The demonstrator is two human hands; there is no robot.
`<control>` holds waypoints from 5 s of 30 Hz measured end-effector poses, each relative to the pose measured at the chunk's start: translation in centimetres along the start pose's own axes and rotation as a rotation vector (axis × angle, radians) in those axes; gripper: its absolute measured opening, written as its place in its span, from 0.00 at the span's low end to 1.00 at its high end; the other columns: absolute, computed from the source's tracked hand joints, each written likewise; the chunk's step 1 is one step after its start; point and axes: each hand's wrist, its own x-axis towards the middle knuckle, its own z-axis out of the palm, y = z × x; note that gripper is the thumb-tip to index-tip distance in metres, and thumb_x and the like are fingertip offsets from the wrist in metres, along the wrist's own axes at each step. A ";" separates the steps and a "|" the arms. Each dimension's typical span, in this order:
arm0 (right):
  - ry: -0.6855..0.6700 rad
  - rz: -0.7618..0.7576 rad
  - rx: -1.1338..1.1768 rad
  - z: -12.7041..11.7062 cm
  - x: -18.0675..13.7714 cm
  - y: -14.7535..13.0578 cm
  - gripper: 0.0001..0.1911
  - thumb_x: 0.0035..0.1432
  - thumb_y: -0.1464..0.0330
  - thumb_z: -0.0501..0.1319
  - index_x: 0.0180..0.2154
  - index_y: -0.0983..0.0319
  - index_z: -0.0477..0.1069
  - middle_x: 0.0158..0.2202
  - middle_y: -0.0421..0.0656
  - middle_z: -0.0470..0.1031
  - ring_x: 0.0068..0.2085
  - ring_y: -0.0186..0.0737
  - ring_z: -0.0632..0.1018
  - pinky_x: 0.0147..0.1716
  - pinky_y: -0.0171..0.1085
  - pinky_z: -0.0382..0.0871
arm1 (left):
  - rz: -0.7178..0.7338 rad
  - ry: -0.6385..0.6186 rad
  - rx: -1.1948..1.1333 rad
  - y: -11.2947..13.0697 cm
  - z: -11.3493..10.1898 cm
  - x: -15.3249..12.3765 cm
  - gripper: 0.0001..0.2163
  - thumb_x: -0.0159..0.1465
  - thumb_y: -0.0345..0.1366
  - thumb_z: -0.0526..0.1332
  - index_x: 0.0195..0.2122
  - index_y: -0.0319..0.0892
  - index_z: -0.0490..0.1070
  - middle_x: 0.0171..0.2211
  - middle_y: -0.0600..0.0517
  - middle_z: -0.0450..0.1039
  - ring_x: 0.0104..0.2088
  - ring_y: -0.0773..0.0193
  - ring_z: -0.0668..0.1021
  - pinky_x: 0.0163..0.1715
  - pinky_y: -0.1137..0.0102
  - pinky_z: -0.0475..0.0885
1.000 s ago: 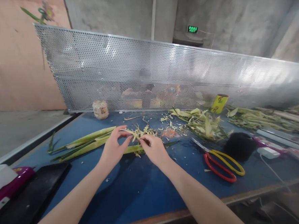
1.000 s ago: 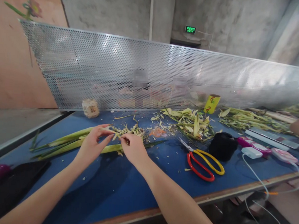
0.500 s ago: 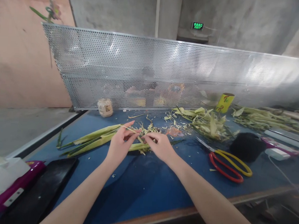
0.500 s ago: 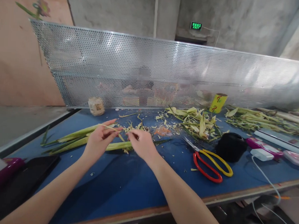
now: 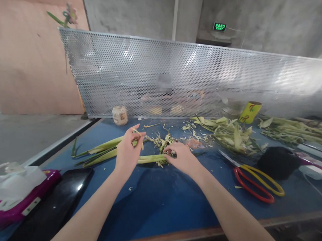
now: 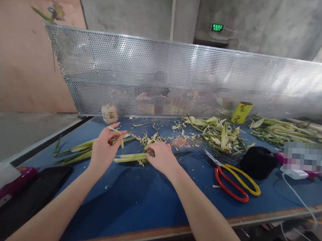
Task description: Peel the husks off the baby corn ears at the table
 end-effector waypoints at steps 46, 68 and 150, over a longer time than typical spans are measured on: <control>0.163 0.225 0.758 0.8 0.1 -1.4 0.09 0.41 0.67 0.62 0.23 0.62 0.63 0.23 0.37 0.66 0.25 0.31 0.68 0.27 0.32 0.62 | -0.404 -0.054 -0.513 2.1 0.8 -0.2 0.35 0.45 0.35 0.65 0.52 0.37 0.50 0.26 0.54 0.73 0.29 0.66 0.76 0.34 0.69 0.71; 0.243 0.077 0.254 -0.2 -0.8 -2.5 0.10 0.45 0.62 0.60 0.29 0.61 0.68 0.27 0.42 0.71 0.27 0.35 0.69 0.30 0.36 0.61 | -0.213 -0.198 -0.421 1.7 1.6 -2.3 0.33 0.48 0.28 0.59 0.56 0.39 0.48 0.24 0.55 0.72 0.24 0.68 0.72 0.29 0.71 0.67; -0.171 0.194 0.261 3.3 6.4 -3.6 0.10 0.49 0.74 0.53 0.27 0.64 0.73 0.25 0.42 0.75 0.25 0.31 0.71 0.25 0.29 0.60 | -0.047 0.852 -0.333 -1.0 -6.2 3.3 0.19 0.49 0.25 0.59 0.42 0.36 0.56 0.24 0.57 0.68 0.19 0.73 0.72 0.23 0.74 0.69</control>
